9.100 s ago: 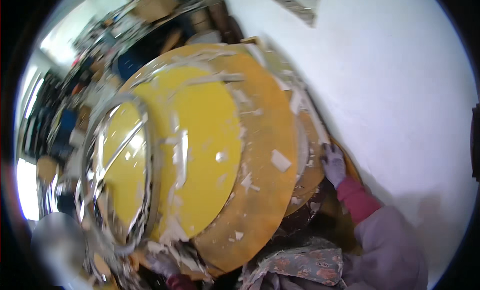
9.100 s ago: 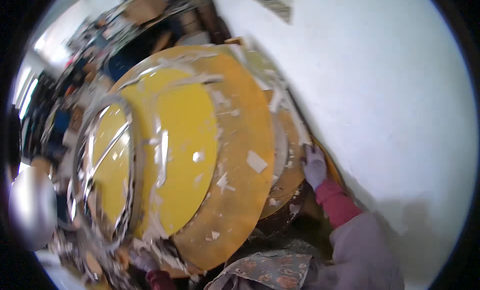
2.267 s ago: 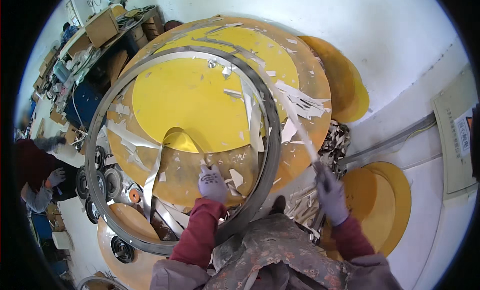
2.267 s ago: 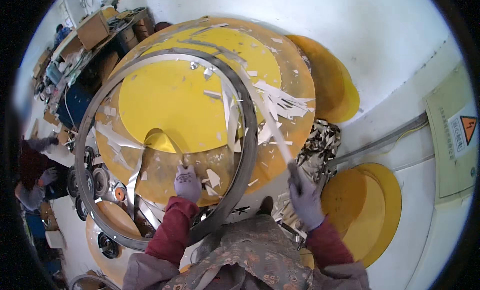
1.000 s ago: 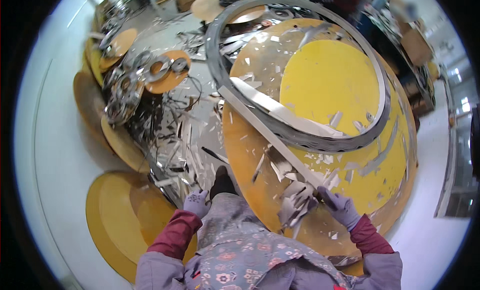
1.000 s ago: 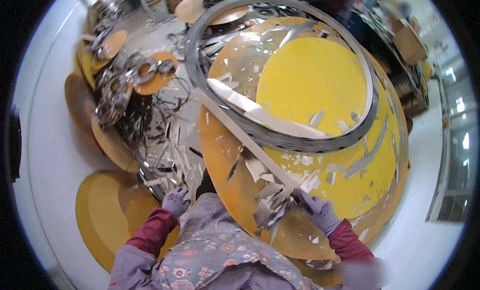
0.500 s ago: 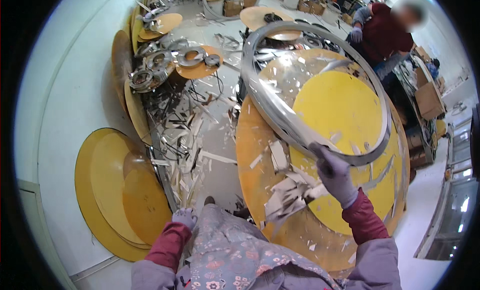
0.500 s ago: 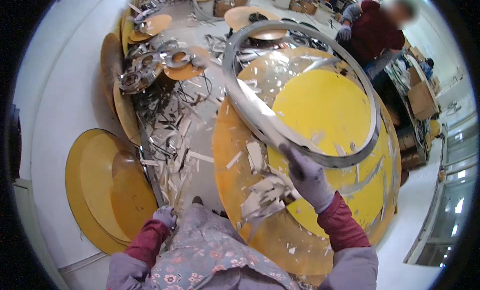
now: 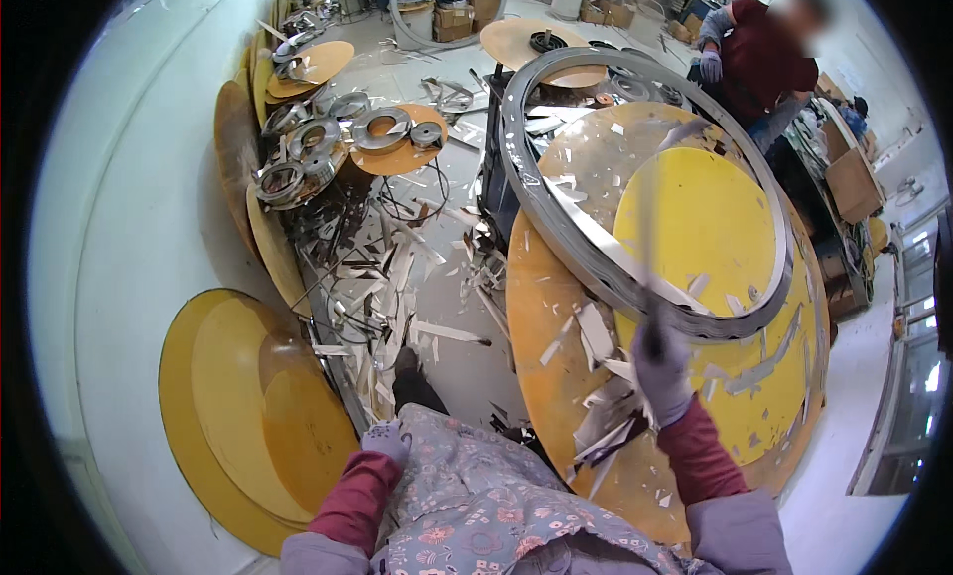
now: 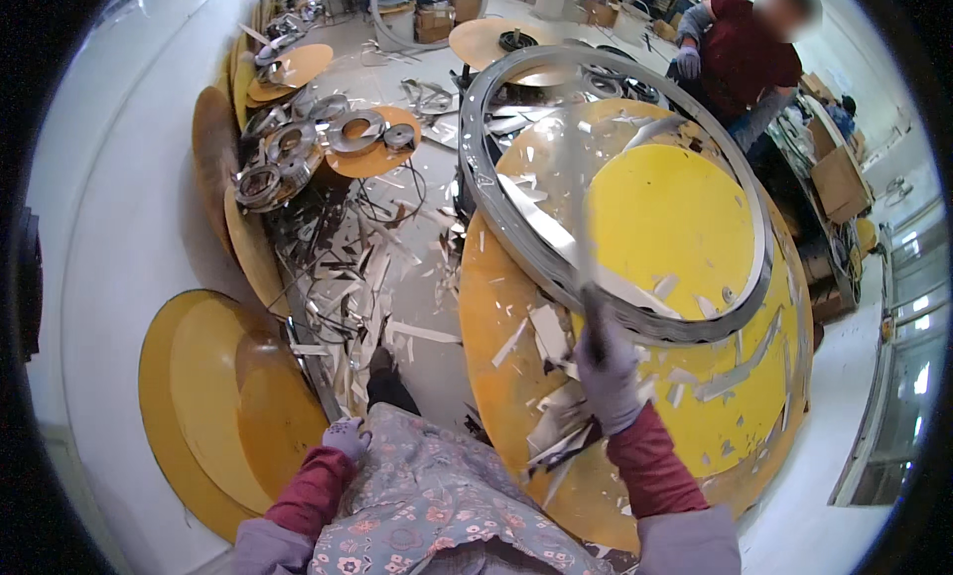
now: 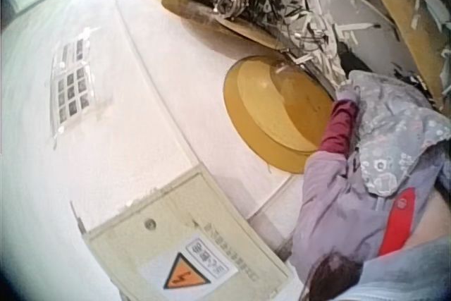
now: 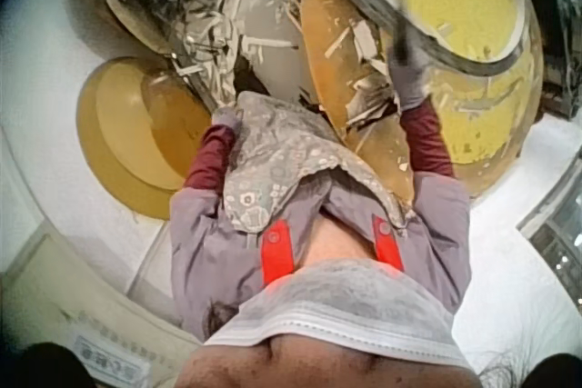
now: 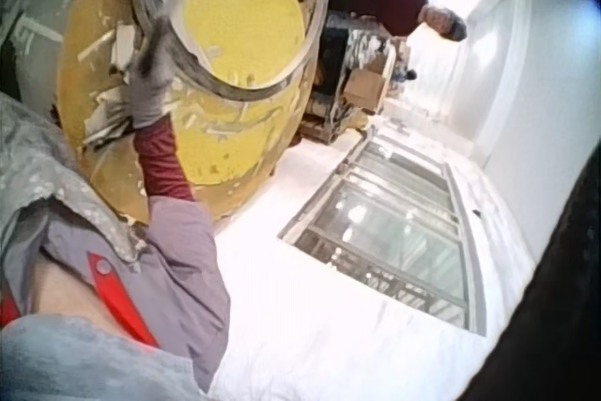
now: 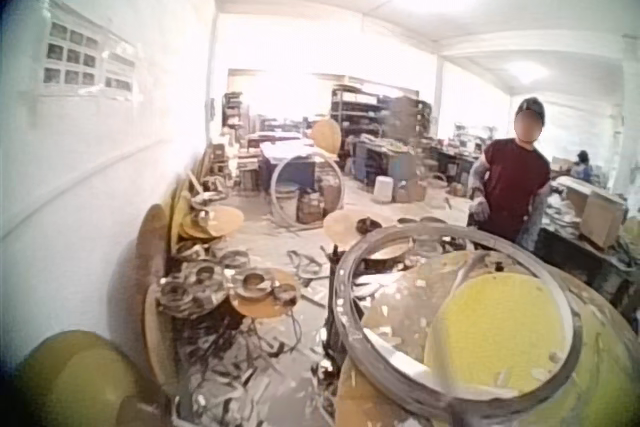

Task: Workers are removing strips of material and handling large circular metal rings in a workshop environment.

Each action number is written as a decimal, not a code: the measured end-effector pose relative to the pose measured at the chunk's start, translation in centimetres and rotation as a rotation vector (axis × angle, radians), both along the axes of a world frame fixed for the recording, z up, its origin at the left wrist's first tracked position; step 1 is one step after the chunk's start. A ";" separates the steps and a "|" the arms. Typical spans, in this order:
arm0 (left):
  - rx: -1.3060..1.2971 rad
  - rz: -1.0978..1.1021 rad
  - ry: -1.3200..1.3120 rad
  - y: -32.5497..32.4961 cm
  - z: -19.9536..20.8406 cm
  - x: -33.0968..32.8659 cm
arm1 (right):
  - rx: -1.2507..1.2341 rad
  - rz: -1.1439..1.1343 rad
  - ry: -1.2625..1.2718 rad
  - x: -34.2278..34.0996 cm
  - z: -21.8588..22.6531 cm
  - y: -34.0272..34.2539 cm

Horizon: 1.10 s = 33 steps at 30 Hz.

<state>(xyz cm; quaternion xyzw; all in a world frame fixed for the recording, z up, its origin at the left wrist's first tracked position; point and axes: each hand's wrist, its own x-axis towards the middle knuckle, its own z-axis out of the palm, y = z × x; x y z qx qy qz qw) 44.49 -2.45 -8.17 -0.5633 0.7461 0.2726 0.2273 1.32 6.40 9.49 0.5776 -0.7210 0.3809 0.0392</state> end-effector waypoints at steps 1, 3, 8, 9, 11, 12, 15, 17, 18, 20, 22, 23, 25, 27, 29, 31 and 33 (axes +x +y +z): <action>0.004 -0.026 0.029 -1.4 -0.4 -0.5 | 0.048 0.050 0.065 0.6 -2.3 0.4; 0.017 -0.093 0.017 -4.5 -1.4 -0.8 | 0.249 0.014 -0.069 1.5 -1.6 -0.9; 0.085 -0.158 0.026 -14.6 -4.0 1.6 | 0.128 -0.054 -0.045 5.8 5.6 -12.5; 0.079 -0.166 0.056 -17.0 -3.9 1.3 | 0.036 -0.246 -0.164 6.7 4.9 -13.2; 0.128 -0.214 0.066 -22.1 -4.0 0.6 | -0.036 -0.359 -0.259 7.5 -0.7 -14.3; 0.141 -0.242 0.021 -24.3 -4.4 1.2 | 0.274 -0.333 -0.040 8.4 -0.9 -14.9; 0.184 -0.324 -0.078 -29.4 -4.3 1.7 | 0.495 -0.407 -0.179 8.6 -0.9 -16.6; 0.161 -0.334 -0.065 -32.5 -5.9 3.9 | 0.341 -0.337 -0.148 6.7 3.3 -21.8; 0.168 -0.385 -0.077 -34.1 -6.4 4.5 | 0.183 -0.259 -0.105 6.7 6.3 -24.8; 0.177 -0.360 -0.097 -37.0 -4.2 2.6 | 0.109 -0.480 -0.278 8.8 6.9 -25.9; 0.154 -0.402 -0.055 -39.6 -3.6 -0.3 | -0.006 -0.593 -0.365 11.0 2.1 -22.7; 0.140 -0.414 -0.049 -40.4 -3.7 -1.3 | 0.277 -0.526 -0.293 12.2 -0.5 -21.7; 0.134 -0.446 -0.071 -41.0 -4.2 -2.4 | 0.544 -0.453 -0.225 11.8 -1.5 -22.2; 0.136 -0.465 0.015 -42.5 -5.0 -2.6 | 0.281 -0.439 -0.312 9.4 1.2 -24.9; 0.098 -0.475 -0.012 -44.5 -3.6 -6.3 | 0.104 -0.377 -0.181 7.4 5.2 -29.7; 0.038 -0.504 0.023 -45.0 -2.0 -7.5 | 0.231 -0.617 -0.288 8.3 6.1 -30.0; 0.046 -0.490 0.118 -46.5 0.1 -10.7 | 0.317 -0.605 -0.066 9.8 0.8 -29.3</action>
